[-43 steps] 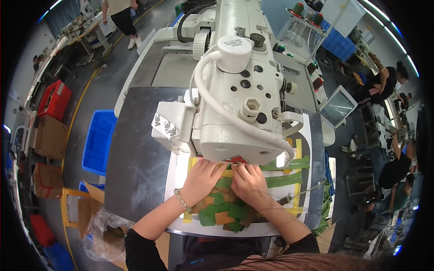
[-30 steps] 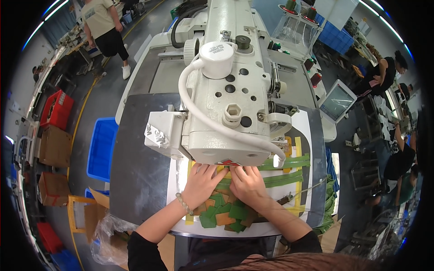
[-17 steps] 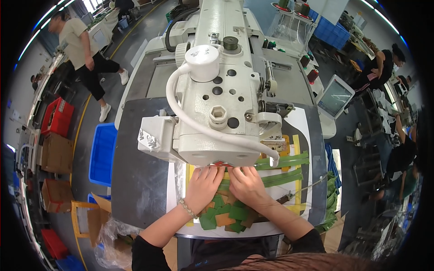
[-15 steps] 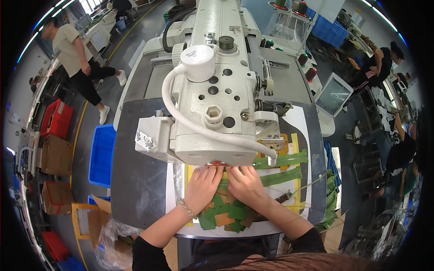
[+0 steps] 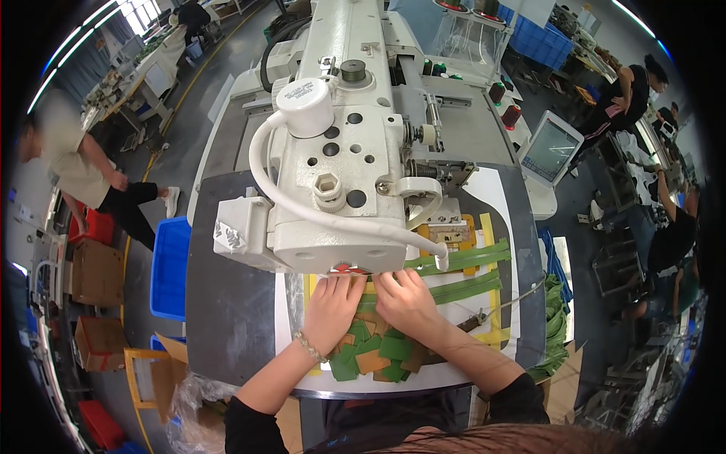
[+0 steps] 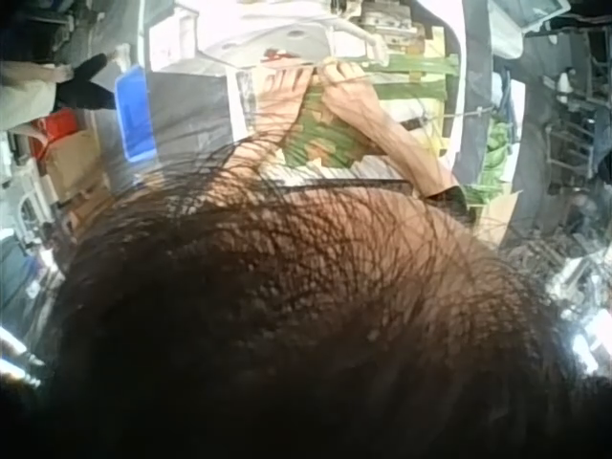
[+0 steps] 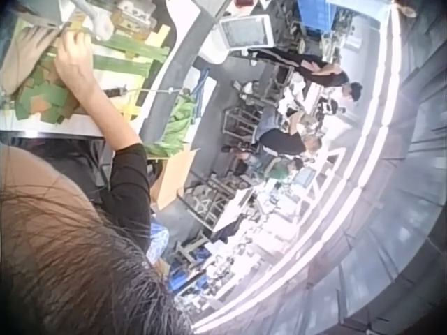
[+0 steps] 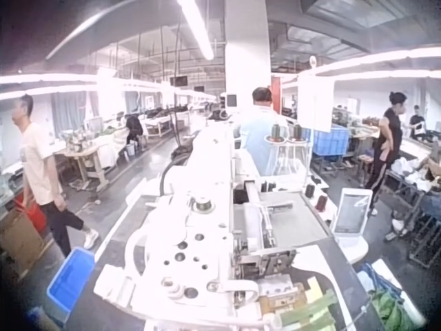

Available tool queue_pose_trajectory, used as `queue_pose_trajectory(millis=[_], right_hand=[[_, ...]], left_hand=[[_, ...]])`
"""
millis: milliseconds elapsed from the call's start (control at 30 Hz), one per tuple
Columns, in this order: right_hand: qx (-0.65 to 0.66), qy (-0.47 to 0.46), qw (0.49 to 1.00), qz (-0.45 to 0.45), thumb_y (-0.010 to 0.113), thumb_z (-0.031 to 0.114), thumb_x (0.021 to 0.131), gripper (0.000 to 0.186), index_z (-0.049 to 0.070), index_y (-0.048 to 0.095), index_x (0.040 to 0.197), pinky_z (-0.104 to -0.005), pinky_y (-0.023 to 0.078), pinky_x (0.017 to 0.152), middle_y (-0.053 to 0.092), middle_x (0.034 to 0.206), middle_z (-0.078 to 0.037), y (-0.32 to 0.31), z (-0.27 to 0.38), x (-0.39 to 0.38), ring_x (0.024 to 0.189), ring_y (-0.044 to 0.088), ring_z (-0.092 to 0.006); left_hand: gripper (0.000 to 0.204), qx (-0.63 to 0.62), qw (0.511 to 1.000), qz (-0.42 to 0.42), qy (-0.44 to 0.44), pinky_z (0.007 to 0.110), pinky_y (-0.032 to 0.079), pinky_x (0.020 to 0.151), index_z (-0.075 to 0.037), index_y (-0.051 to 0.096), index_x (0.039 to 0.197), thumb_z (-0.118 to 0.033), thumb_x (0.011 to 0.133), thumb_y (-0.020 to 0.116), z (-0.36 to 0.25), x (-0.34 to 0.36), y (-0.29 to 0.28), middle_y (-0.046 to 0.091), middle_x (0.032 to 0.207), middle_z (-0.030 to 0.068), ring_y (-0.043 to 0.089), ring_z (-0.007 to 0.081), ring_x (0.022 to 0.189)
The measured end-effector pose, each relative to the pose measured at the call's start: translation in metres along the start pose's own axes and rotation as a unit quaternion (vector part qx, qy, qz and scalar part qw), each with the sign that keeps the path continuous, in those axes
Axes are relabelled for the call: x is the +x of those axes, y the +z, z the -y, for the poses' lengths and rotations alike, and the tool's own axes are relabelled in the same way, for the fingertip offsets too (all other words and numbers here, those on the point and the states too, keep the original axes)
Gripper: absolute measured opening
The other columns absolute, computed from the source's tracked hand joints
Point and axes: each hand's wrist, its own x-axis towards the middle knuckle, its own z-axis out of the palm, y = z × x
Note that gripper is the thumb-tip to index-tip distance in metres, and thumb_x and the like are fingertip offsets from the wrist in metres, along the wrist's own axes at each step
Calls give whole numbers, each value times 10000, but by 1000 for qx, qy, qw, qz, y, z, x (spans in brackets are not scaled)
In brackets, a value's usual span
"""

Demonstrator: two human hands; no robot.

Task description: Sewing pieces of leather and fabric together using an industrial sewing machine.

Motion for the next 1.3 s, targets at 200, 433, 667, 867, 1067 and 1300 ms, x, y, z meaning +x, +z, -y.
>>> queue_pose_trajectory(millis=[200, 433, 667, 867, 1067, 1300], right_hand=[[5, 4, 1000, 5, 570, 92, 685, 381, -68, 627, 1027, -304, 445, 754, 555, 903, -123, 1, 0, -1, 823, 554, -228], [10, 8, 1000, 9, 575, 95, 691, 384, -68, 626, 1035, -309, 447, 758, 554, 901, -125, 2, 0, 0, 830, 556, -234], [22, 4, 1000, -11, 571, 94, 685, 385, -69, 626, 1030, -312, 447, 752, 552, 893, -125, 4, -1, 0, 812, 551, -236], [17, 6, 1000, -7, 565, 95, 685, 383, -69, 625, 1026, -314, 446, 750, 551, 891, -125, 4, 0, 0, 807, 550, -237], [13, 5, 1000, -6, 568, 106, 687, 367, -60, 626, 1009, -309, 443, 744, 549, 888, -122, 3, -1, 0, 792, 543, -230], [12, 5, 1000, -19, 568, 100, 678, 328, -52, 624, 963, -308, 443, 740, 547, 886, -126, 6, -2, 0, 779, 538, -232]], left_hand=[[401, -13, 1000, 11, -11, 350, 421, 815, -65, 568, 1211, -118, 821, 486, 2, -1, 0, 558, 1009, 101, 541, 228, 956], [419, 29, 999, 20, -6, 341, 403, 785, -87, 559, 1231, -136, 821, 492, 1, 1, -1, 571, 995, 59, 543, 201, 962], [394, 17, 999, -11, -37, 352, 354, 811, -162, 584, 1208, -142, 825, 495, 1, -5, 4, 572, 1027, 18, 531, 149, 1007], [378, 17, 999, -16, -31, 352, 323, 815, -186, 598, 1189, -149, 827, 496, 5, -6, 6, 568, 1024, -52, 518, 116, 966], [373, 20, 999, -31, -21, 350, 304, 804, -181, 600, 1184, -147, 828, 494, 5, -4, 6, 565, 999, -86, 513, 86, 925], [374, 8, 999, -30, -31, 341, 306, 787, -173, 595, 1184, -149, 825, 492, 4, -1, 1, 565, 992, -86, 517, 83, 923]])
